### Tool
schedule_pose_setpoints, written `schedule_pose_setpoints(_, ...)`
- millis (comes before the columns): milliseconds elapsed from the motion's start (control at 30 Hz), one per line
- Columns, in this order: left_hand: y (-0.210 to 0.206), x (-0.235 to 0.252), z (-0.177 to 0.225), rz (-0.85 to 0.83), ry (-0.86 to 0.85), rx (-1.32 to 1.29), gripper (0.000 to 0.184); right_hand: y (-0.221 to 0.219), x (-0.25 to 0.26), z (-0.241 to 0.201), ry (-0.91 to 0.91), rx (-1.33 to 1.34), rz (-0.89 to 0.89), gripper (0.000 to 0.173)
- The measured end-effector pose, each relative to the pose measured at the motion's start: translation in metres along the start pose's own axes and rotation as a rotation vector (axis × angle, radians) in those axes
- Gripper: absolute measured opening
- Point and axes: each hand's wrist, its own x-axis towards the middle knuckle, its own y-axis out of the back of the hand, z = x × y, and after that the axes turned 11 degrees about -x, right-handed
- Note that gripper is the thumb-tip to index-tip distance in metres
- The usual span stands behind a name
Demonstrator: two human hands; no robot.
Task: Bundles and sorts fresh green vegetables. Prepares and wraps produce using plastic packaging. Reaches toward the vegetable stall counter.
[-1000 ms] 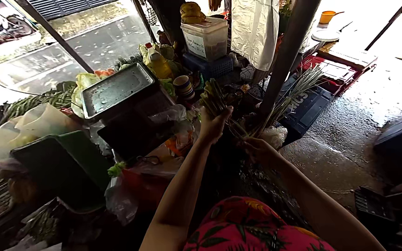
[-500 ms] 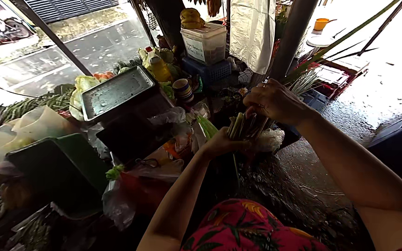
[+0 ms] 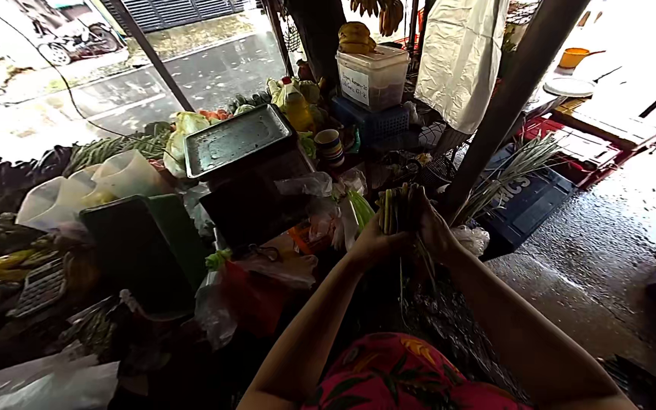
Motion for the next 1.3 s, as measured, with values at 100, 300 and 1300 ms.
schedule_pose_setpoints(100,0.001,-0.005,0.003,0.061,-0.028,0.035,0.018,0.003,0.005,0.004,0.017,-0.143,-0.074,0.071)
schedule_pose_setpoints(300,0.027,-0.003,0.004,0.223,-0.122,-0.204,0.029,-0.004,-0.014,0.025,-0.104,0.051,-0.396,0.069)
schedule_pose_setpoints(1300,0.043,-0.003,-0.008,0.273,-0.121,-0.090,0.037,0.033,0.001,-0.016,0.327,-0.828,-0.263,0.044)
